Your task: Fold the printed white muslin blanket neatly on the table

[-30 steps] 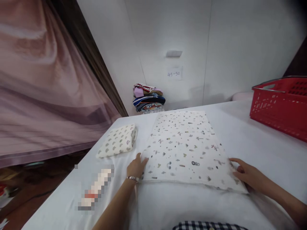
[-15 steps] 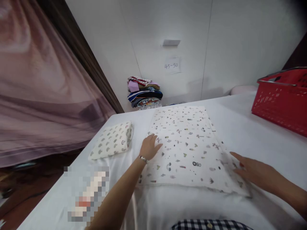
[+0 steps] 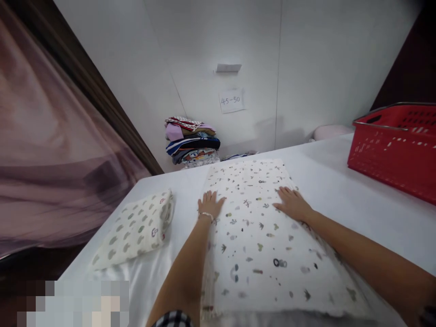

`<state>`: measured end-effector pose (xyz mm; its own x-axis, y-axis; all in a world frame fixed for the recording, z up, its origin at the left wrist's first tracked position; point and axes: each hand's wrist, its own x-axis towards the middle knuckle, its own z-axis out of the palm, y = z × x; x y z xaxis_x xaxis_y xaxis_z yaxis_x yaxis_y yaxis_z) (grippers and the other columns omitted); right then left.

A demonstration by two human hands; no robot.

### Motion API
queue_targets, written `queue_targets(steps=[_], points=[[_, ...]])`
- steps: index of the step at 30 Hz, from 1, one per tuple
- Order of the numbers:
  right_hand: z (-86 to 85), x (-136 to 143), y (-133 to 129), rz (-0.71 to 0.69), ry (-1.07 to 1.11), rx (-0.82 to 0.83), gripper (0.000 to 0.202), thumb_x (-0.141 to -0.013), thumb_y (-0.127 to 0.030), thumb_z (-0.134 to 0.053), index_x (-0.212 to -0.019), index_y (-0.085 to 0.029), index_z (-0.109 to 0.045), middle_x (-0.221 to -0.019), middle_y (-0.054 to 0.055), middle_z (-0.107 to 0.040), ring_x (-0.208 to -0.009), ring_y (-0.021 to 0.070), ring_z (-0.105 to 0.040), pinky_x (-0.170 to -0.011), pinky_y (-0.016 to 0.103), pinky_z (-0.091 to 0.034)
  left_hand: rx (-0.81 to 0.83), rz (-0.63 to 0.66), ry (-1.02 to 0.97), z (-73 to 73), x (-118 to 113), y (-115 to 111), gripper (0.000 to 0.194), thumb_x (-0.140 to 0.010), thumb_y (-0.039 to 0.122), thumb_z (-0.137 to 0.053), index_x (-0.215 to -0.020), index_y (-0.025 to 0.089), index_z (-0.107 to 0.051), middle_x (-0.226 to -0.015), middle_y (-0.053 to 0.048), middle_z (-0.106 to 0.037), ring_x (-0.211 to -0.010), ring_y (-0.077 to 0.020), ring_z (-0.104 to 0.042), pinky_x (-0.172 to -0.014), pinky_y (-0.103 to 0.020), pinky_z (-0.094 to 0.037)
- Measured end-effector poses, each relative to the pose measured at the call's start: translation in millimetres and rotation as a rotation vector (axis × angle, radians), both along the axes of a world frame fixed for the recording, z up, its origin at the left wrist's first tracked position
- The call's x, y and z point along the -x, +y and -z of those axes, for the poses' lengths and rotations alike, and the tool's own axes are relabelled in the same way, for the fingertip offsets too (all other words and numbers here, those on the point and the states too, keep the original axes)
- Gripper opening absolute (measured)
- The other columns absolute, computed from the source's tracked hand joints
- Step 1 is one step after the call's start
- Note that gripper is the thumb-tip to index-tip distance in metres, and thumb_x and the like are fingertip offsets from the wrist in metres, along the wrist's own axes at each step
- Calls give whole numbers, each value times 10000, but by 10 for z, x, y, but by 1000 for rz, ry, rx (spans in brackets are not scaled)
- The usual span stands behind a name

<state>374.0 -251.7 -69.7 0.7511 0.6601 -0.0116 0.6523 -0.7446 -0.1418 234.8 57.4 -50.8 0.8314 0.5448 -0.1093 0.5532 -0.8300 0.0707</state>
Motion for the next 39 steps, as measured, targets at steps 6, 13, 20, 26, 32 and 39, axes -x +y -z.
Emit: queue_targets(steps=[6,13,20,26,32,39], points=[[181,-36,-102,-1,-4,-28,845,-838,-721,-183,-1449,-156,-330,-1522,91,-207,-1406,278,-134,-1137,454,-147,11,-28,-15,132,44,125,825,-833,724,-96,-1478,224,-216,-1557,-28,-100,-1431,-264,-54,-1141,-523,-93],[-23,-456,284,11,-42,-32,826,-851,-691,-145,-1465,-156,-281,-1537,81,-162,-1416,255,-83,-1144,419,-135,-15,-36,-20,122,32,95,795,-849,700,-123,-1473,221,-236,-1552,-31,-131,-1429,-271,-72,-1138,-531,-105],[96,-1132,502,121,-46,3,773,-861,-617,-198,-1396,-85,-366,-1511,151,-220,-1395,292,-153,-1114,482,-154,-31,-30,-28,151,47,103,775,-853,697,-124,-1468,242,-247,-1550,-21,-148,-1429,-265,-86,-1137,-529,-117],[163,-1266,545,112,-43,-38,746,-853,-620,-247,-1385,-114,-382,-1491,157,-270,-1380,296,-191,-1101,493,-162,-21,-31,-45,169,45,110,786,-849,705,-132,-1469,236,-248,-1549,-21,-142,-1429,-268,-84,-1138,-533,-101],[57,-1584,694,164,-48,-72,718,-871,-579,-277,-1370,-76,-394,-1480,186,-276,-1381,305,-180,-1107,495,-128,-43,-32,-49,168,45,112,775,-856,697,-157,-1462,228,-269,-1546,-33,-162,-1424,-280,-108,-1129,-544,-134],[73,-1770,680,213,16,-172,608,-886,-549,-331,-1304,-138,-490,-1421,149,-390,-1344,300,-274,-1087,462,-215,-57,-39,-54,187,42,123,748,-865,681,-178,-1459,238,-275,-1544,-39,-172,-1423,-268,-127,-1127,-531,-146]])
